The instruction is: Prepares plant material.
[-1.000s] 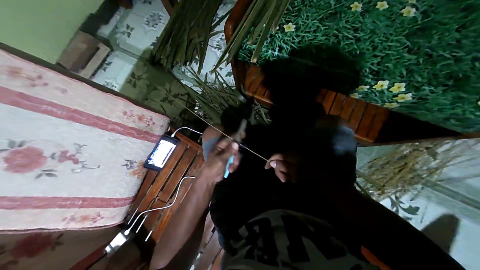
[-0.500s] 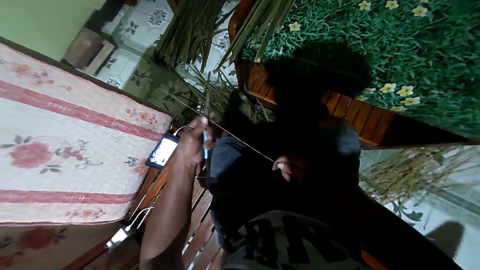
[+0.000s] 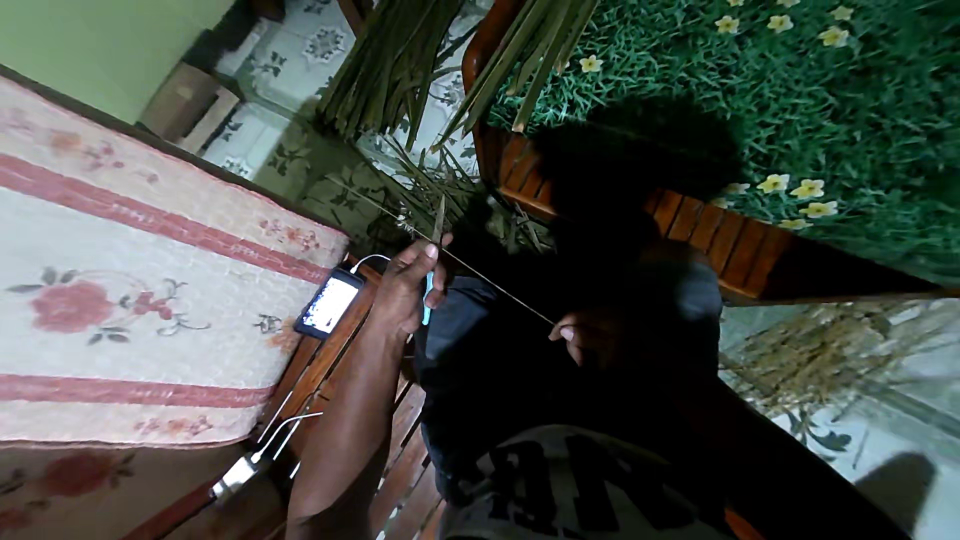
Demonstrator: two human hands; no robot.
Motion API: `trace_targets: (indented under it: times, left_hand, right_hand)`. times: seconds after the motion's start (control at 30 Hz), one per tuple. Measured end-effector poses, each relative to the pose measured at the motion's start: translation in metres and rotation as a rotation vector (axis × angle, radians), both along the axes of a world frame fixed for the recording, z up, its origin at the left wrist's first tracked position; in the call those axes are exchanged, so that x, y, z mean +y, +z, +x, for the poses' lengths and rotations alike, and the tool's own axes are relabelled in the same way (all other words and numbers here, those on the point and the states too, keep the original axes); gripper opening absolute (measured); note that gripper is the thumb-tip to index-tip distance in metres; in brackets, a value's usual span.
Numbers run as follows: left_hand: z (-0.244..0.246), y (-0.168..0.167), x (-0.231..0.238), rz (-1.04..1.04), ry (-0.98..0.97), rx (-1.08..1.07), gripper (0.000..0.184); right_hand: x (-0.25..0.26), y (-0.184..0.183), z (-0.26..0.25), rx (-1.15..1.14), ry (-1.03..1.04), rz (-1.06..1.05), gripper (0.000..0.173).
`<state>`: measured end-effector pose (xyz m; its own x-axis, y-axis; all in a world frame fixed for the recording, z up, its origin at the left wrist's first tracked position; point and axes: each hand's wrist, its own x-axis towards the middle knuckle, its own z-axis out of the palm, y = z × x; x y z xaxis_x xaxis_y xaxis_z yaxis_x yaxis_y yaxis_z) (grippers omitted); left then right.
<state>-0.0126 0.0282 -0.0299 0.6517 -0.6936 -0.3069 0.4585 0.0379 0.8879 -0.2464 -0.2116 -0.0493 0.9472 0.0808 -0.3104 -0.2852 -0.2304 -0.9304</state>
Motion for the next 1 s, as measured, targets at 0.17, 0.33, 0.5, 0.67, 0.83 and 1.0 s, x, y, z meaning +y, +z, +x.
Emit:
trace_targets:
  times: [0.17, 0.33, 0.5, 0.67, 0.83, 1.0]
  left_hand:
    - [-0.02, -0.002, -0.009, -0.017, -0.007, -0.009, 0.029]
    - [-0.039, -0.012, -0.018, -0.08, -0.081, -0.056, 0.031]
    - [-0.031, -0.001, -0.006, -0.027, -0.021, -0.118, 0.024]
    - [-0.008, 0.009, 0.007, 0.01, 0.043, -0.161, 0.022]
    - [0.025, 0.026, 0.019, 0.126, 0.193, -0.251, 0.026]
    - [0.052, 0.022, 0.03, 0.012, 0.479, -0.189, 0.027]
  right_hand:
    - [0.015, 0.026, 0.037, 0.024, -0.003, 0.014, 0.036]
    - [0.018, 0.023, 0.068, -0.107, -0.021, 0.012, 0.032]
    - [0.017, 0.021, 0.067, -0.063, -0.001, -0.061, 0.031]
    - [0.013, 0.026, 0.061, -0.021, 0.019, -0.147, 0.031]
    - [0.005, 0.018, 0.05, -0.098, 0.021, -0.227, 0.034]
    - [-0.002, 0.008, 0.041, -0.085, -0.129, -0.162, 0.03]
